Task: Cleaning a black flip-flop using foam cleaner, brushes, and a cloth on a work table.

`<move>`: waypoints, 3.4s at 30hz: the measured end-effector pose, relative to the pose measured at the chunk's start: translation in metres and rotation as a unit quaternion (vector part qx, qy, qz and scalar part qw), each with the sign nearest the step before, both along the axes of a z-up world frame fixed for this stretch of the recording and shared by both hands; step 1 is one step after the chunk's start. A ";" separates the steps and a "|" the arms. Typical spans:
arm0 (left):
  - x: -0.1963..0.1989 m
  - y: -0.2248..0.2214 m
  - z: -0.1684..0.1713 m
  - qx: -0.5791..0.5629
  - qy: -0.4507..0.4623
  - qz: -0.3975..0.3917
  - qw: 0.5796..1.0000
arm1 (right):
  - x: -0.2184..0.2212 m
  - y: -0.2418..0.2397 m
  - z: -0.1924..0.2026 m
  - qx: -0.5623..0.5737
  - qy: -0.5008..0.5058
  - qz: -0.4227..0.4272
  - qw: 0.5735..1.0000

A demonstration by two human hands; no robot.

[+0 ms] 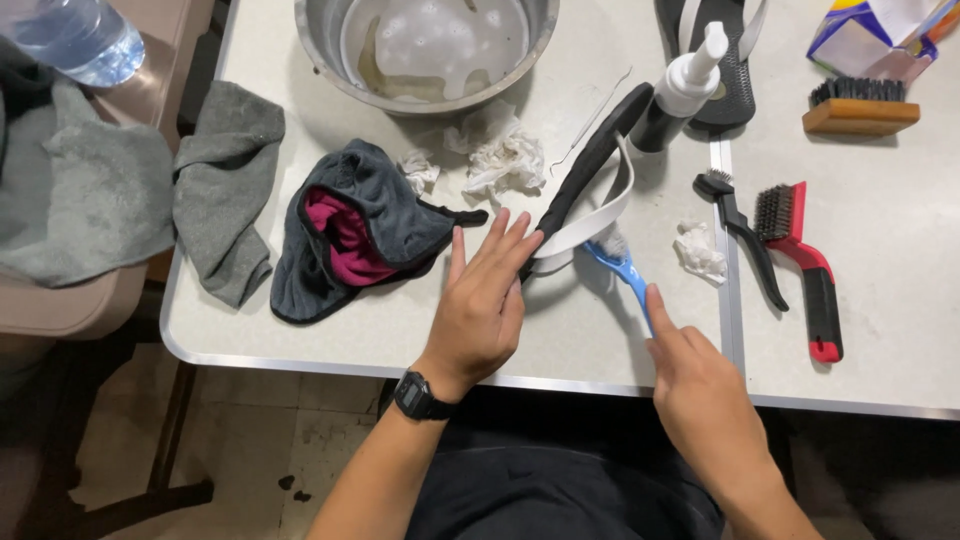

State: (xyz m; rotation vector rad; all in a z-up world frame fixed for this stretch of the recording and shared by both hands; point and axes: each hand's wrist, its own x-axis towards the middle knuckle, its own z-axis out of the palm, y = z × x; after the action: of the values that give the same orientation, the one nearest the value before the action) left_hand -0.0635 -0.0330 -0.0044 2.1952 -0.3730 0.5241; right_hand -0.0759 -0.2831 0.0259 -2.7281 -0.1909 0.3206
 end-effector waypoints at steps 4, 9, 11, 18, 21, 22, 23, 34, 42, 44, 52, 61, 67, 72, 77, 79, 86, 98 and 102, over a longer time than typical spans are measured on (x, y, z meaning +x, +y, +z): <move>-0.002 -0.003 0.001 0.000 -0.001 -0.009 1.000 | -0.017 0.008 -0.005 0.032 0.060 0.039 0.997; -0.001 -0.003 -0.003 -0.038 0.015 -0.027 0.999 | -0.010 0.005 0.005 -0.025 0.032 0.020 0.999; -0.002 -0.001 -0.001 -0.047 0.023 -0.024 0.998 | -0.015 0.006 -0.002 -0.006 0.015 0.055 0.998; -0.001 -0.002 -0.001 -0.089 0.039 -0.018 0.995 | -0.016 0.003 -0.011 -0.017 0.008 0.078 0.997; 0.001 0.003 -0.002 -0.090 0.041 -0.015 0.995 | -0.006 0.007 0.003 -0.063 0.050 0.024 0.996; 0.001 0.002 -0.002 -0.092 0.041 -0.015 0.995 | -0.004 0.004 0.001 -0.064 0.051 0.024 0.996; 0.001 0.001 -0.002 -0.092 0.040 -0.020 0.995 | -0.003 0.001 0.000 -0.065 0.022 0.027 0.997; 0.000 0.003 -0.005 -0.058 0.025 -0.029 0.998 | 0.010 -0.007 -0.002 -0.037 0.034 0.059 0.997; -0.001 0.000 -0.006 -0.065 0.028 -0.033 0.997 | 0.009 0.001 0.002 0.020 0.081 0.019 0.996; 0.000 0.002 -0.004 -0.069 0.028 -0.028 0.997 | 0.004 0.008 0.004 0.023 0.093 0.023 0.995; -0.001 -0.010 -0.001 -0.104 0.038 0.003 0.994 | -0.025 0.019 -0.024 0.088 0.008 0.088 0.992; -0.002 -0.017 -0.001 -0.168 0.030 0.015 0.985 | -0.026 0.035 -0.011 0.069 0.028 0.049 0.996; 0.002 -0.010 0.000 -0.146 0.029 -0.001 0.989 | -0.005 0.035 0.009 -0.012 0.046 0.005 0.999; 0.000 -0.007 -0.006 -0.124 0.018 -0.036 0.991 | 0.032 0.005 0.007 -0.086 0.025 0.031 0.996; 0.001 -0.011 -0.007 -0.095 0.007 -0.026 0.995 | 0.028 -0.009 0.003 -0.071 0.041 0.055 0.995; -0.003 -0.013 -0.008 -0.096 0.019 -0.028 0.995 | 0.031 -0.018 -0.003 -0.071 0.014 0.082 0.994; -0.001 -0.013 -0.008 -0.083 0.017 -0.026 0.996 | 0.044 -0.020 0.000 -0.122 -0.004 0.091 0.988; 0.005 0.001 0.015 -0.065 0.041 -0.014 0.997 | 0.050 -0.007 0.017 -0.128 0.021 0.086 0.988; 0.005 0.002 0.018 -0.053 0.051 -0.018 0.997 | 0.032 -0.015 0.009 -0.052 -0.004 0.062 0.997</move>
State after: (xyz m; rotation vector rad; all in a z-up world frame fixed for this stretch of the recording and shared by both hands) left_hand -0.0582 -0.0312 0.0140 2.0994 -0.3236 0.4013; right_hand -0.0437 -0.2979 0.0345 -2.8269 -0.3557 0.3635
